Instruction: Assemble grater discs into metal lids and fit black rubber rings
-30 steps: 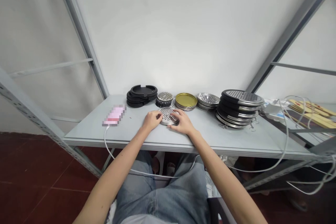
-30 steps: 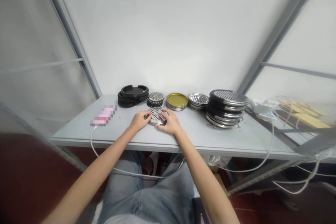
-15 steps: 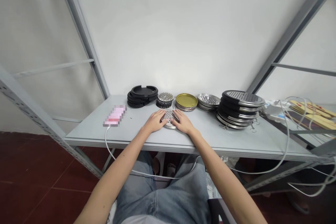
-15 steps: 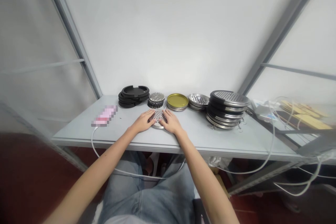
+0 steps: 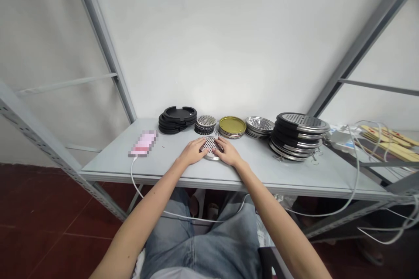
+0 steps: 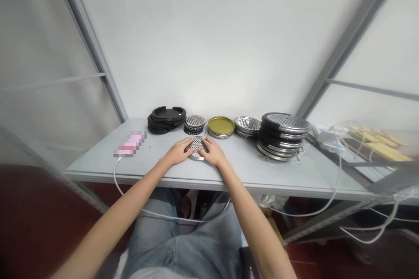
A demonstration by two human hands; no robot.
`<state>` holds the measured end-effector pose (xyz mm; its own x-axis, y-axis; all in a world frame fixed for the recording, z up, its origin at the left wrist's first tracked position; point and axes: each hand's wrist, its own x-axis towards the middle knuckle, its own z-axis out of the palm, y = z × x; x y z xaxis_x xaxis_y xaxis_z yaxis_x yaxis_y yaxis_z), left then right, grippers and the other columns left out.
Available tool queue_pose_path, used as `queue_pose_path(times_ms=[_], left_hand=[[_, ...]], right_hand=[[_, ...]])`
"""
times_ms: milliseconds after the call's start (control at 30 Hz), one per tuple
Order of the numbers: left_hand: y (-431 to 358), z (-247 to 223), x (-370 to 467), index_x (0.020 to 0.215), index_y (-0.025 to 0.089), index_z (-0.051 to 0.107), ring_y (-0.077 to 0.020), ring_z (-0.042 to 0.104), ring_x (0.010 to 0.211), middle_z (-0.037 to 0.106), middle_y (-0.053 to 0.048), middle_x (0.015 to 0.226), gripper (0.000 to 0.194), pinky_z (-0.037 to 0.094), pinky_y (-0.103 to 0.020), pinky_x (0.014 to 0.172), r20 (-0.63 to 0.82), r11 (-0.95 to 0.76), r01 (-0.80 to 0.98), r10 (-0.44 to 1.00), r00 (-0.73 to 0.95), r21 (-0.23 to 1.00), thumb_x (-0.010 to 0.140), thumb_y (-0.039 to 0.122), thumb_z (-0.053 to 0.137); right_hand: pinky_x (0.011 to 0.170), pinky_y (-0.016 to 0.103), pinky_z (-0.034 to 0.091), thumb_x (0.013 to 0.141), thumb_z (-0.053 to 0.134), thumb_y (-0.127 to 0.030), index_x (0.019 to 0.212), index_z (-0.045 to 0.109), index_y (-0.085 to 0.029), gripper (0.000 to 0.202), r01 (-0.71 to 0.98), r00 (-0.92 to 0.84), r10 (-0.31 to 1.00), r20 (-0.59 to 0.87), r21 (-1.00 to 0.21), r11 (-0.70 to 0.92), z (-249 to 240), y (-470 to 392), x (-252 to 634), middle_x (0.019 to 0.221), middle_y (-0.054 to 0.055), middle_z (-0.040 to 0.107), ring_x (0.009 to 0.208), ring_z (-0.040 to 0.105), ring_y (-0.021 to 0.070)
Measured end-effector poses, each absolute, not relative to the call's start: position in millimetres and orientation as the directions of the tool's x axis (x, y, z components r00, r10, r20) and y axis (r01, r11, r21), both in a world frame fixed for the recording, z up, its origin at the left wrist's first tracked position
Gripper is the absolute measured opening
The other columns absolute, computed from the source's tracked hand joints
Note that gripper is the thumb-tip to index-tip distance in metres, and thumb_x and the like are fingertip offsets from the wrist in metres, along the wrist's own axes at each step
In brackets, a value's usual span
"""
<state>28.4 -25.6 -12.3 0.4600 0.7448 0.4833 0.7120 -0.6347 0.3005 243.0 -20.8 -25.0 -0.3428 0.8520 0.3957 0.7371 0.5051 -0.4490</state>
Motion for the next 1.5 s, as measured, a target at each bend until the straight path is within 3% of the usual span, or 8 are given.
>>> queue_pose_path(times_ms=[167,333,533,633,767,900,1133,1500], left_hand=[[-24,-12,28,0.119,0.015,0.064,-0.0259,0.055,0.122,0.065,-0.013,0.125,0.034,0.043,-0.044,0.107,0.634,-0.589,0.759,0.706,0.316,0.277,0.095,0.032,0.048],[-26,-9,-2,0.117,0.016,0.062,-0.0282,0.052,0.123,0.061,-0.014,0.126,0.032,0.041,-0.046,0.108,0.710,-0.516,0.832,0.663,0.236,0.206,0.088,0.025,0.053],[-4,32,-57,0.125,0.013,0.056,-0.0318,0.044,0.131,0.053,-0.017,0.136,0.039,0.035,-0.048,0.112,0.723,-0.318,0.931,0.684,0.096,0.177,0.088,0.023,0.048],[18,54,-67,0.137,0.014,0.044,-0.0320,0.038,0.137,0.047,-0.017,0.144,0.050,0.032,-0.048,0.113,0.664,-0.294,0.947,0.735,0.139,0.128,0.088,0.022,0.048],[36,58,-64,0.142,0.007,0.035,-0.0351,0.041,0.134,0.050,-0.023,0.139,0.061,0.033,-0.048,0.110,0.528,-0.235,0.967,0.836,0.151,0.095,0.087,0.026,0.052],[41,53,-63,0.134,0.011,0.048,-0.0342,0.043,0.131,0.054,-0.021,0.133,0.047,0.034,-0.047,0.107,0.524,-0.198,0.979,0.840,0.140,0.056,0.089,0.024,0.051],[62,77,-83,0.110,0.021,0.068,-0.0308,0.056,0.108,0.065,-0.012,0.111,0.026,0.043,-0.045,0.094,0.475,-0.211,0.978,0.860,0.188,-0.005,0.090,0.032,0.055],[55,81,-83,0.110,0.015,0.059,-0.0282,0.056,0.105,0.059,-0.013,0.111,0.021,0.041,-0.043,0.097,0.492,-0.290,0.957,0.828,0.268,-0.034,0.092,0.022,0.050]], right_hand=[[0.115,0.043,0.032,0.085,0.057,-0.048,0.130,0.060,-0.008,0.060,0.723,-0.282,0.867,0.410,-0.504,0.473,-24,-22,245,0.143,0.020,0.050,0.135,0.045,0.0304],[0.113,0.045,0.034,0.084,0.058,-0.041,0.124,0.065,-0.014,0.049,0.684,-0.193,0.904,0.381,-0.609,0.402,-27,-15,249,0.139,0.017,0.055,0.134,0.046,0.0291],[0.113,0.045,0.034,0.085,0.056,-0.038,0.122,0.066,-0.014,0.045,0.668,-0.194,0.896,0.400,-0.615,0.420,-28,-13,250,0.137,0.016,0.057,0.134,0.047,0.0284],[0.112,0.045,0.036,0.086,0.056,-0.038,0.122,0.067,-0.016,0.044,0.669,-0.193,0.896,0.399,-0.614,0.418,-28,-13,250,0.138,0.015,0.057,0.133,0.048,0.0281],[0.112,0.044,0.035,0.086,0.056,-0.038,0.121,0.067,-0.014,0.044,0.676,-0.183,0.902,0.390,-0.616,0.404,-28,-13,250,0.137,0.015,0.057,0.133,0.048,0.0279],[0.112,0.044,0.036,0.086,0.055,-0.037,0.121,0.067,-0.014,0.043,0.676,-0.187,0.900,0.394,-0.613,0.409,-28,-14,250,0.137,0.015,0.057,0.132,0.049,0.0278],[0.112,0.044,0.036,0.085,0.056,-0.036,0.119,0.067,-0.013,0.043,0.670,-0.187,0.896,0.402,-0.615,0.416,-28,-14,250,0.136,0.016,0.058,0.132,0.049,0.0285],[0.111,0.044,0.037,0.086,0.056,-0.036,0.118,0.068,-0.016,0.040,0.670,-0.188,0.892,0.411,-0.610,0.423,-29,-12,250,0.135,0.014,0.058,0.131,0.050,0.0272]])
